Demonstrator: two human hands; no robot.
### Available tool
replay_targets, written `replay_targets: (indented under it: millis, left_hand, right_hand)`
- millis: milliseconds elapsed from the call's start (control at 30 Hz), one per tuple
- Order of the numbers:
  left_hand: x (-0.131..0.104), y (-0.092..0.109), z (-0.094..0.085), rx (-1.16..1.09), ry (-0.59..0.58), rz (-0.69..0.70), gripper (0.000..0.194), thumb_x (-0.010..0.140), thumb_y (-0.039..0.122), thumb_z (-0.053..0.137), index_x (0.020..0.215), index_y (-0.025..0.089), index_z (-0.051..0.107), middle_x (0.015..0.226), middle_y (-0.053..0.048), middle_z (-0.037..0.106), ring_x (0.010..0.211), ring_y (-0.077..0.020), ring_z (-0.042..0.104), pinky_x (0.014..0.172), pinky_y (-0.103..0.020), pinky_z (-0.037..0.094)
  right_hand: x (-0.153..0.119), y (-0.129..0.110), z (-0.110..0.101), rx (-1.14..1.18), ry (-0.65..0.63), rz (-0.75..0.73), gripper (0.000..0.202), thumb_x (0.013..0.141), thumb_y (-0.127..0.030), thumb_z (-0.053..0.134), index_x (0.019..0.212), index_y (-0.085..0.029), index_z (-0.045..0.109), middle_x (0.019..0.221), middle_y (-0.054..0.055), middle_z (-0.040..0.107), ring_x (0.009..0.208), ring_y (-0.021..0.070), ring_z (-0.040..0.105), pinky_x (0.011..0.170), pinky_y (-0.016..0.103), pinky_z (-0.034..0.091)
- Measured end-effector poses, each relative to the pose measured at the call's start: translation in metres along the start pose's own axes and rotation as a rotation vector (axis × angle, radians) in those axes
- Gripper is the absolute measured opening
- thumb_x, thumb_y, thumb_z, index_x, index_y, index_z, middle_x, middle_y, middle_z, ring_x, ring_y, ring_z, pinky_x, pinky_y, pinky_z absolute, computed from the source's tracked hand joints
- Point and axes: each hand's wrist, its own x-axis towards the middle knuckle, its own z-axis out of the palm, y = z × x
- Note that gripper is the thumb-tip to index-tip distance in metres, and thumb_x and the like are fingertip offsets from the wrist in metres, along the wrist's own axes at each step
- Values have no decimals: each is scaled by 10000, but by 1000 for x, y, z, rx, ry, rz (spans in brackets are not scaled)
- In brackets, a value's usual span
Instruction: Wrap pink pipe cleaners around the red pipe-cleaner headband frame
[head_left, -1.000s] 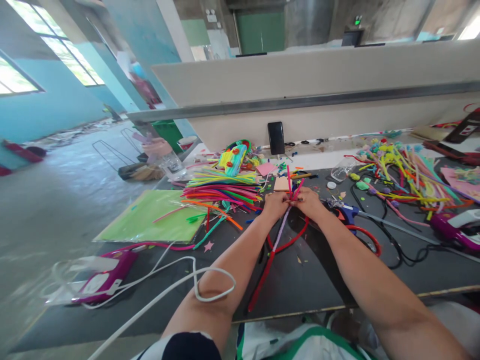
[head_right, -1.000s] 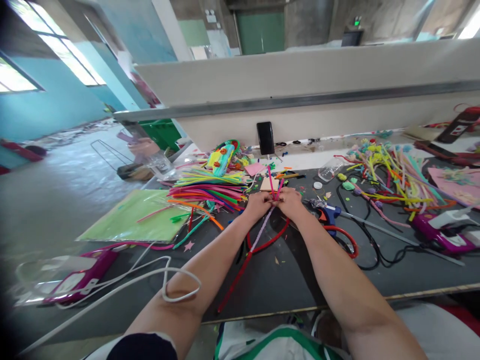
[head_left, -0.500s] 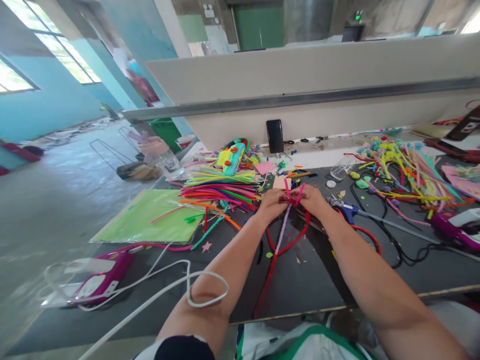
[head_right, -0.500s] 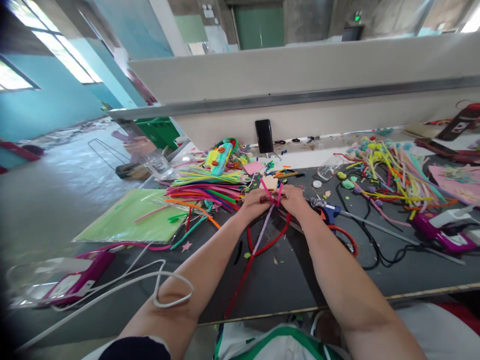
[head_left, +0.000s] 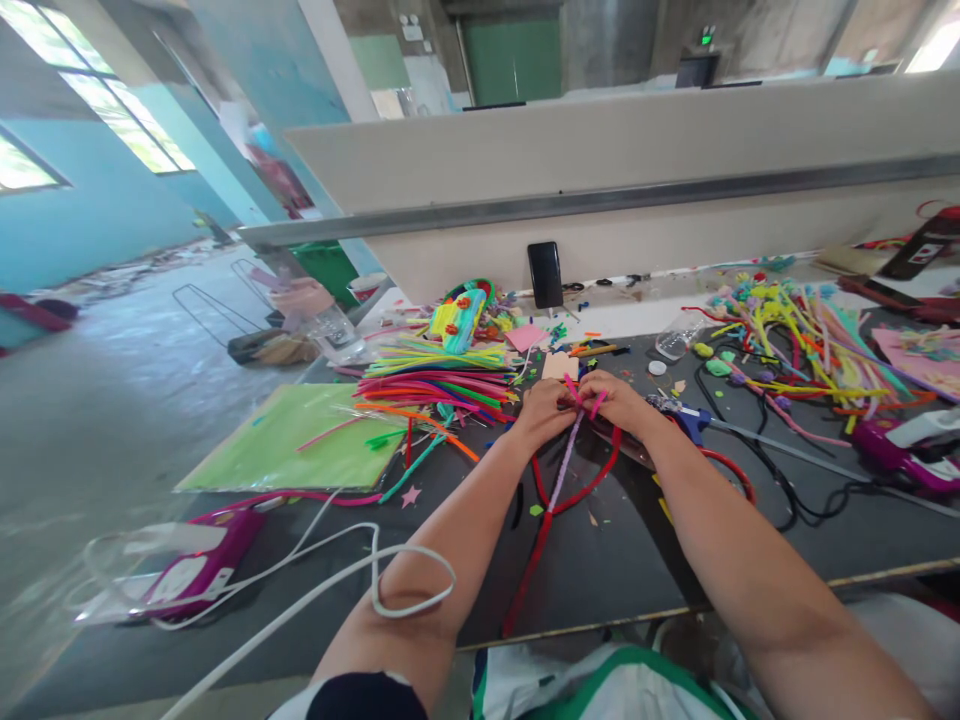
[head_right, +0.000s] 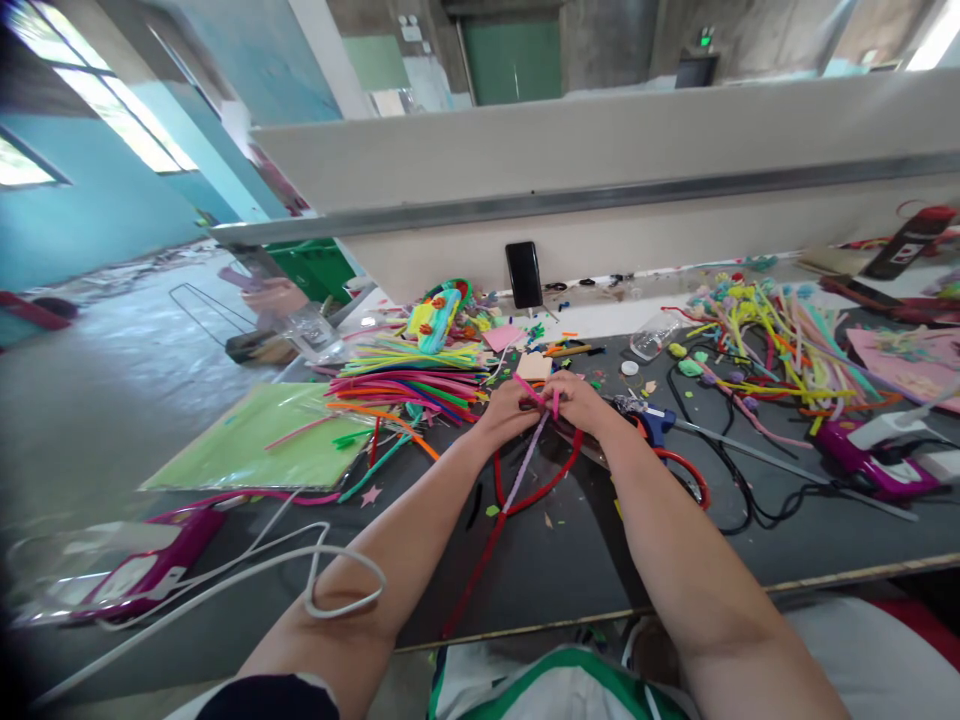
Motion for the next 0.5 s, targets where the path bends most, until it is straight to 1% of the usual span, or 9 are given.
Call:
replay_targets:
  millis: [67,133,267,333,400,500]
  left_hand:
    - [0,1,-1,6,-6,71,31,666,211,671,671,188,651,772,-30,657,824,-169,588,787,-282,425]
    - [0,3,-2,-5,-15,138,52,692,224,669,664,184,650,762,-32,661,801,-159,589,798,-280,428]
    - [-3,8,-3,21,-45,242,166,729,351,690,739,185,683,772,-48,666,820,-176,588,814,-301,412]
    - [-6,12,-2,100,-42,256,234,723,415,697,782,189,694,789,-60,663,830,-194,580,817,-327,395]
    - [-7,16,0,186,-34,256,253,724,429,693,805,190,698,805,-71,657,837,-209,572,830,-354,375]
    - [-8,20,2,271,-20,264,176,777,353,635,780,187,693,799,-81,646,852,-218,565,851,-377,353]
  right_hand:
    - [1,1,-1,4,18,15,37,706,-155,621,713,-181,648,893,47,585,875,170,556,851,330,433]
    - [1,0,-1,-10,38,37,33,711,-161,602,689,-180,618,837,36,581,830,165,546,814,317,436]
    - [1,-3,1,-44,80,93,53,711,-166,566,667,-180,594,762,21,562,753,157,529,767,302,434]
    - [1,-3,3,-57,117,111,46,706,-175,564,671,-184,592,753,18,566,733,157,526,758,301,436]
    - [1,-2,5,-62,160,129,45,713,-198,564,676,-190,588,734,13,573,714,157,525,737,297,439]
    - [2,1,9,-55,168,155,43,714,-201,550,683,-197,580,685,3,582,697,160,530,709,288,440]
